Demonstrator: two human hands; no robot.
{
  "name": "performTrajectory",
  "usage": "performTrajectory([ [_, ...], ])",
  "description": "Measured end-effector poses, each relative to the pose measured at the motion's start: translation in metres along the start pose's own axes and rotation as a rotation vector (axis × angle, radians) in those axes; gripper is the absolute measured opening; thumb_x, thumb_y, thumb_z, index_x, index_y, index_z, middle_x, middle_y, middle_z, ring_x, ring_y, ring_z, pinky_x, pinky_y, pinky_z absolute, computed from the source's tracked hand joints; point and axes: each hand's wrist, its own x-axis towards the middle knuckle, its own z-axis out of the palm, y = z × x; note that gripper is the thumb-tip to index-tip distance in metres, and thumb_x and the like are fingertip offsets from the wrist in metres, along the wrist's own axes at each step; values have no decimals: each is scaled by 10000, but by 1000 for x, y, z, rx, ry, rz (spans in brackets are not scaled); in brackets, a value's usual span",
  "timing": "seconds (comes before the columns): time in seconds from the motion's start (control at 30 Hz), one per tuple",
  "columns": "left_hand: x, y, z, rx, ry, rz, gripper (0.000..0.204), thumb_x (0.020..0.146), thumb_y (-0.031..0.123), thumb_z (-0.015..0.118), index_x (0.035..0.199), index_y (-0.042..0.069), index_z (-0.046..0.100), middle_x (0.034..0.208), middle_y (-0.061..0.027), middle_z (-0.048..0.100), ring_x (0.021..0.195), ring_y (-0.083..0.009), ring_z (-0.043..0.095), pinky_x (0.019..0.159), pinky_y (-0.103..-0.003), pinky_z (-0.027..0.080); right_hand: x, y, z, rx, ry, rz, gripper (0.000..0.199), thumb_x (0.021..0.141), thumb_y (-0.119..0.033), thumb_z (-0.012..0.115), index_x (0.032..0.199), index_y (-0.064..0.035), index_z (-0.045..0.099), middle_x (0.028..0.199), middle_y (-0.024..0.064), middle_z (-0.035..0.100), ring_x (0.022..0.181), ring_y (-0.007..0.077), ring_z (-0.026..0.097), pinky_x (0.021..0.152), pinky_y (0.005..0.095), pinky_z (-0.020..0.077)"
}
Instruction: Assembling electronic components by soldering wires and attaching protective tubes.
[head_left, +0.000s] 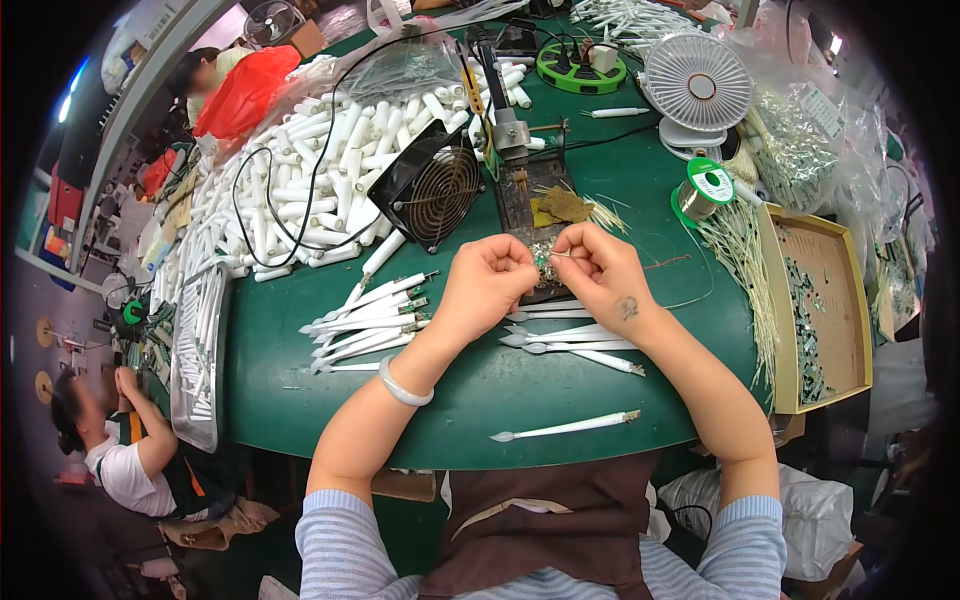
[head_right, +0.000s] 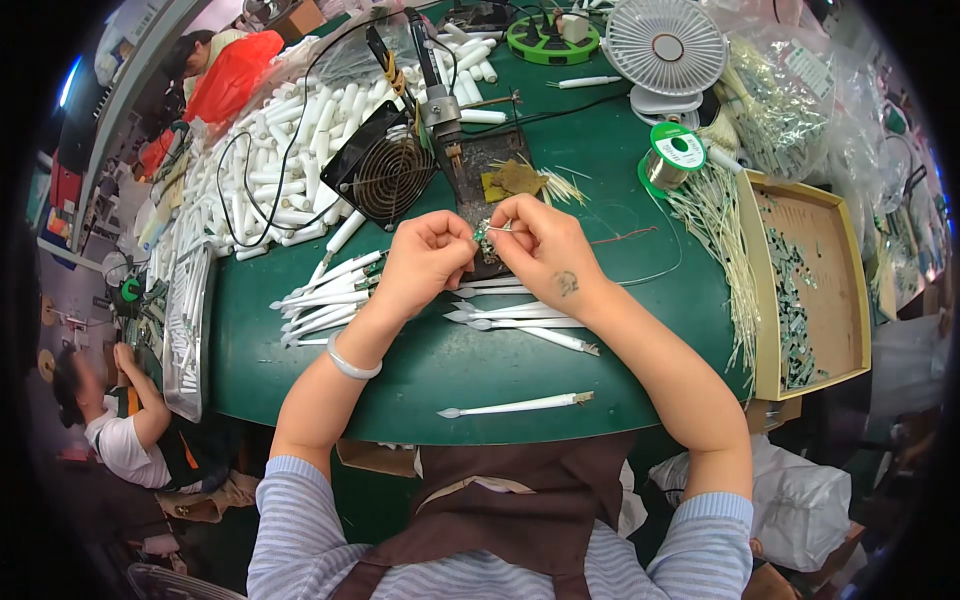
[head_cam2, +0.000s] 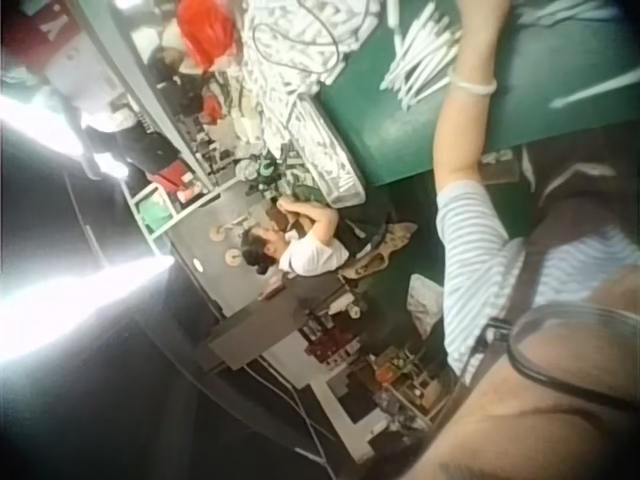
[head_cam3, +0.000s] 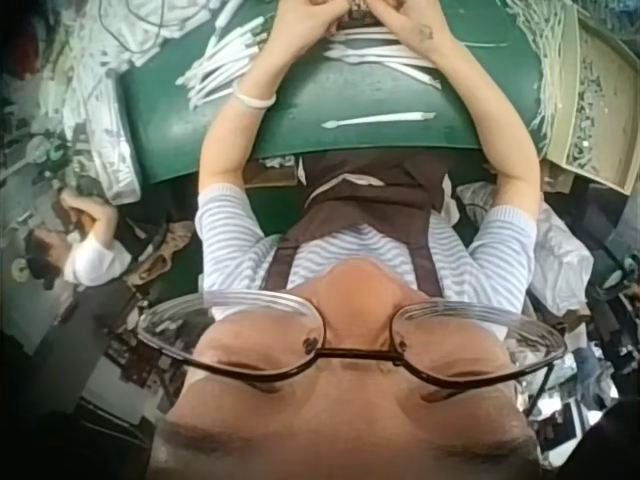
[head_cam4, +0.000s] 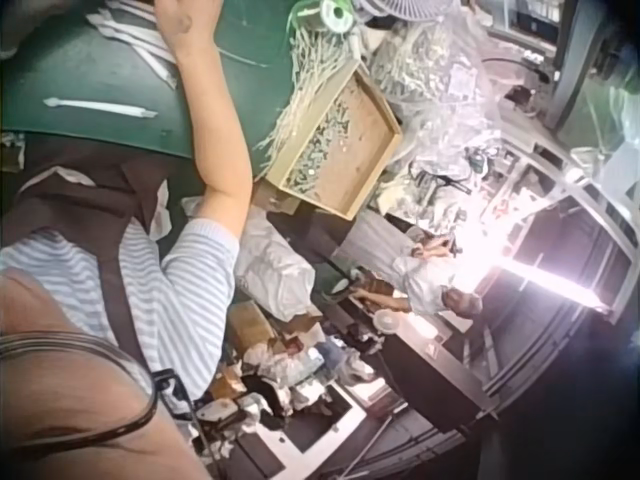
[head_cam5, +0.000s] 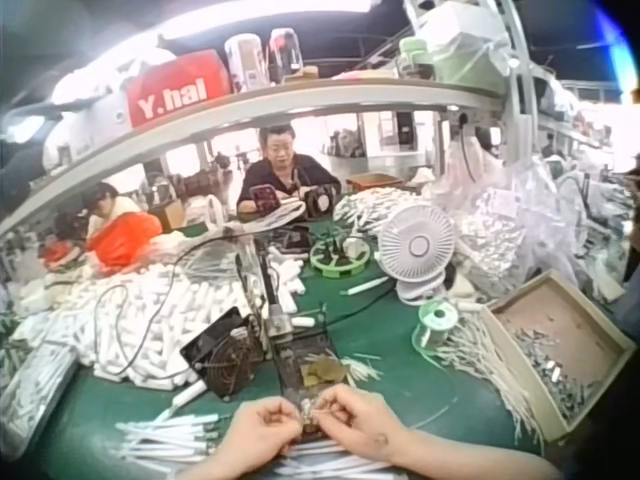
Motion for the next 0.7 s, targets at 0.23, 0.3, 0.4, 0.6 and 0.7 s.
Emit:
performTrajectory([
  [0.23,7,7,0,-64,48,-72,15,845,47,619,831,46,613,662,-17,629,483,-42,503,418,-191,351,2,-4,4,-14,68,-38,80,871,-1,656,901,-3,582,765,-22,531,599,13,403,518,184,340],
  [0.3,9,7,0,-71,54,-71,19,846,52,615,828,49,612,659,-18,628,479,-44,502,413,-193,349,3,-8,5,-59,78,-80,72,868,-3,660,886,-1,591,762,-15,541,596,16,409,514,188,342],
  [0.4,11,6,-1,-76,66,-66,23,846,57,610,824,51,611,657,-21,628,475,-46,501,404,-196,346,5,-10,5,-128,94,-131,59,862,-5,668,867,2,610,757,-2,556,587,23,420,507,196,347],
  [0.6,13,8,-2,-111,92,-61,31,841,47,618,812,37,612,662,-32,629,478,-49,500,415,-193,349,6,-7,7,-127,117,-141,56,857,-10,684,873,4,632,744,11,572,573,36,426,502,207,355],
  [0.7,13,10,-2,-101,104,-50,29,847,60,603,823,48,614,668,-35,630,470,-54,498,401,-200,341,7,-6,8,-131,131,-147,61,855,-11,691,877,6,637,742,15,576,574,41,432,504,210,361],
])
